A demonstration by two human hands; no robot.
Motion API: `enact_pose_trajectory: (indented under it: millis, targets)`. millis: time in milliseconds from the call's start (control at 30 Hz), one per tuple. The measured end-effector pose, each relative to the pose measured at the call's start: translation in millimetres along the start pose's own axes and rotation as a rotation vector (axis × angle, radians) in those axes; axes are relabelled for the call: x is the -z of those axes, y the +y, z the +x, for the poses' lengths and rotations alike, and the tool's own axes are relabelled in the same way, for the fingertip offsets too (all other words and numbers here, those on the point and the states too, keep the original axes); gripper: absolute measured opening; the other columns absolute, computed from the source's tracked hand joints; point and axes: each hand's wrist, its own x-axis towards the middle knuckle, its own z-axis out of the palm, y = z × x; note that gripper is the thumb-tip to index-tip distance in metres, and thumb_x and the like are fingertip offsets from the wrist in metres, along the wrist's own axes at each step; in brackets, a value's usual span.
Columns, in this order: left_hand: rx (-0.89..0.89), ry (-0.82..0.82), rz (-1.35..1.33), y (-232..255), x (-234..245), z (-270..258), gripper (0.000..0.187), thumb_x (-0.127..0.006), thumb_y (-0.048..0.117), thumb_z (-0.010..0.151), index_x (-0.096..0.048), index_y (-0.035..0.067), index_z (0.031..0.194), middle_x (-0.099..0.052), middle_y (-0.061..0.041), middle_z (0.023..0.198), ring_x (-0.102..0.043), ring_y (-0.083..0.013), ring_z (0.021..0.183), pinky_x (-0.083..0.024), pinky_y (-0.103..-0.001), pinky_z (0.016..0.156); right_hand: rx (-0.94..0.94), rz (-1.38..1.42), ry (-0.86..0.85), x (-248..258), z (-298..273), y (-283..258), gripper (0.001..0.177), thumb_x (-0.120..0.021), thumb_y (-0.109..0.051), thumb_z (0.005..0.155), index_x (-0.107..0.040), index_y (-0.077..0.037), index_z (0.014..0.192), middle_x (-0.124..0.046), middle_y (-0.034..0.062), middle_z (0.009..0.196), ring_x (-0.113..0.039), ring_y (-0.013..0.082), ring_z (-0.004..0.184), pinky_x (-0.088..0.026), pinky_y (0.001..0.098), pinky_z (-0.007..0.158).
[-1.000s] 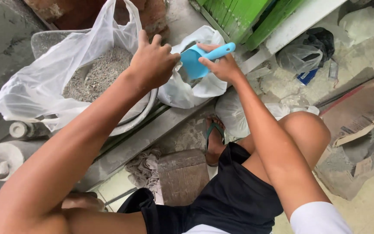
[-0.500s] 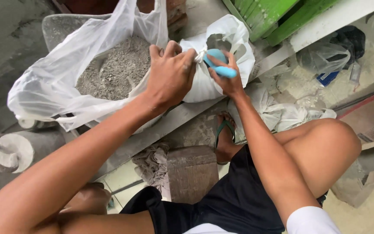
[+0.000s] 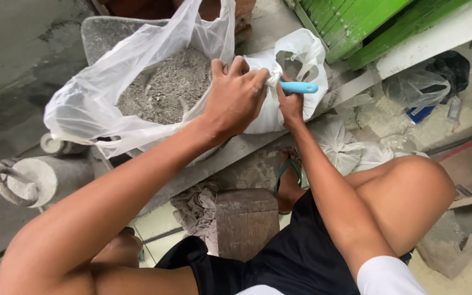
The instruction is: Scooping grey construction powder from a bucket into a plastic bag using a small blue hand scoop.
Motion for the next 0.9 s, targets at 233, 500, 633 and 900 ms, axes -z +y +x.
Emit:
enact_pose_trajectory:
  millis: [233, 500, 633, 900]
  targets:
    - [-0.013, 0.115, 0.051, 3.5, 0.5, 1.2, 0.004, -0.066, 0.017, 0.090, -0.069, 0.018, 0.094, -0.072, -0.002, 0.073, -0.058, -0.0227, 0.087, -0.040, -0.045, 0.076, 0.199, -0.064, 0.107, 4.0, 9.4, 20.2, 0.039, -0.069, -0.020, 0.105, -0.064, -0.010, 0.142, -0.065, 0.0196, 0.139, -0.058, 0.0297, 0.131, -0.055, 0.0411, 0.105]
    - [-0.018, 0.130, 0.054, 3.7, -2.9, 2.7, 0.003, -0.069, 0.017, 0.088, -0.068, 0.018, 0.091, -0.070, -0.001, 0.070, -0.058, -0.0236, 0.086, -0.041, -0.046, 0.076, 0.386, -0.215, 0.153, -9.0, 37.1, 52.6, 0.036, -0.063, -0.013, 0.107, -0.064, -0.010, 0.143, -0.065, 0.0157, 0.140, -0.059, 0.0286, 0.132, -0.049, 0.0473, 0.113]
    - [-0.009, 0.112, 0.056, 3.4, -0.7, 2.3, 0.004, -0.067, 0.018, 0.091, -0.068, 0.017, 0.094, -0.071, -0.002, 0.072, -0.058, -0.0237, 0.087, -0.040, -0.046, 0.077, 0.029, 0.050, 0.222, -1.1, 32.8, 52.3, 0.040, -0.068, -0.023, 0.101, -0.067, -0.022, 0.141, -0.069, 0.0129, 0.135, -0.064, 0.0262, 0.126, -0.052, 0.0452, 0.110]
    - [-0.022, 0.083, 0.061, 4.5, 1.2, 1.0, 0.005, -0.065, 0.016, 0.092, -0.070, 0.017, 0.095, -0.071, -0.002, 0.074, -0.058, -0.0239, 0.087, -0.040, -0.047, 0.078, -0.331, 0.514, 0.174, 13.6, 13.4, 24.6, 0.054, -0.072, -0.045, 0.103, -0.053, -0.034, 0.152, -0.054, 0.0240, 0.149, -0.053, 0.0484, 0.134, -0.041, 0.0772, 0.103]
